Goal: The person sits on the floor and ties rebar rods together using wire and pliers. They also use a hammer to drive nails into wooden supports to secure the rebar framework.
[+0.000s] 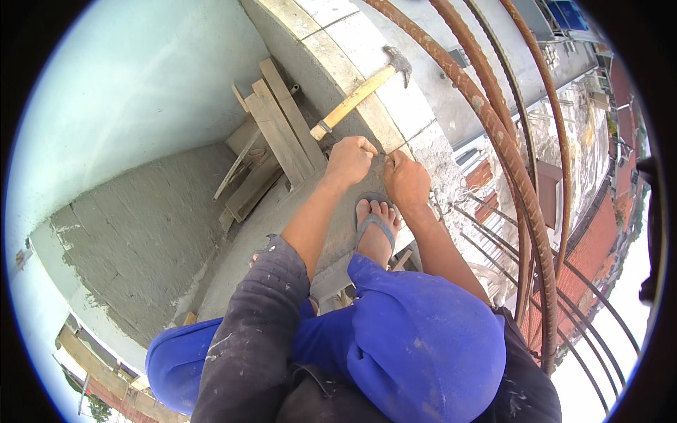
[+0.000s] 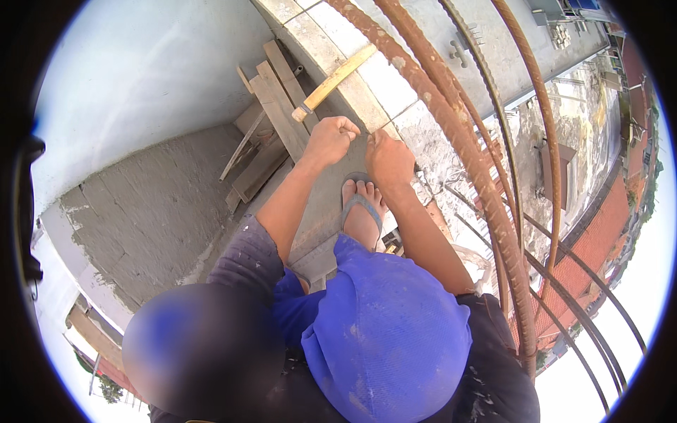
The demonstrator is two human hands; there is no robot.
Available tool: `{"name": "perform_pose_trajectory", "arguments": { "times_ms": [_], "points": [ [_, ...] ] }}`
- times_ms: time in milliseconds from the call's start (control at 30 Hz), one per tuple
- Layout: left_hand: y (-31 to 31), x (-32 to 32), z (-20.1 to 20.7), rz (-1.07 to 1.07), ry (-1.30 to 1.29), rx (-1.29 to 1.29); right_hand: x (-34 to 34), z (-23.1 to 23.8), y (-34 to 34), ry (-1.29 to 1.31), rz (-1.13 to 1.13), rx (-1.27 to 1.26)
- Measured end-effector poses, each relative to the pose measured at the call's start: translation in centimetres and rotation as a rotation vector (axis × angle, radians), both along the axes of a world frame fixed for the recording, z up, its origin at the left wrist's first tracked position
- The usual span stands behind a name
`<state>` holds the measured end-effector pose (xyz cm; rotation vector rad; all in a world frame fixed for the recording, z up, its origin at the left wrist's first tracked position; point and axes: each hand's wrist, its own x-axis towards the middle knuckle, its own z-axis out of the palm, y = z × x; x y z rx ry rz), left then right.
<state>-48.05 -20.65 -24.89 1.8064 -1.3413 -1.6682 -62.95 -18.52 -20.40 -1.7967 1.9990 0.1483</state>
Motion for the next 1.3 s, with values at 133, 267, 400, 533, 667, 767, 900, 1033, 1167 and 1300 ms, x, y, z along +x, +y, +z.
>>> {"name": "perform_pose_trajectory", "arguments": {
  "times_ms": [133, 267, 400, 533, 667, 767, 900, 1033, 1167, 1300],
  "points": [
    [-1.8, -1.8, 2.8, 0.086, -0.099, 0.064, 0.2, -2.8, 2.1, -0.031, -0.089, -0.081],
    [-1.3, -5.9, 5.0, 0.111, -0.345, -0.107, 0.4, -7.9, 4.4, -0.438, -0.252, -0.426],
    [1.5, -7.2, 5.8, -0.112, -0.431, -0.534, 0.3, -8.6, 5.3, -0.549, -0.266, -0.455],
    [0.2, -2.5, 4.7, -0.142, -0.327, -0.545, -0.9, -4.6, 3.6, -0.489, -0.288, -0.228],
    [-2.4, 2.1, 4.0, 0.030, -0.445, -0.705, -2.6, -1.0, 2.2, -0.491, -0.257, 0.010],
    [-3.9, 3.2, 4.3, -0.003, -0.464, -0.713, -2.4, 0.6, 2.5, -0.429, -0.265, -0.034],
    [-4.5, 7.0, 6.4, -0.284, -0.512, -0.883, 0.6, 4.6, 2.3, -0.552, -0.138, -0.139],
    [-3.3, 14.3, 10.0, -0.719, -0.579, -0.903, 3.9, 12.2, -0.8, -0.735, 0.426, -0.462],
    [3.5, 23.0, 14.6, -0.660, -0.540, -0.539, 5.7, 21.0, -3.6, -0.805, 0.697, -0.813],
    [14.6, 29.5, 16.5, 0.040, -0.390, -0.246, 7.0, 26.3, -5.7, -0.595, 0.594, -1.372]
  ]
}}
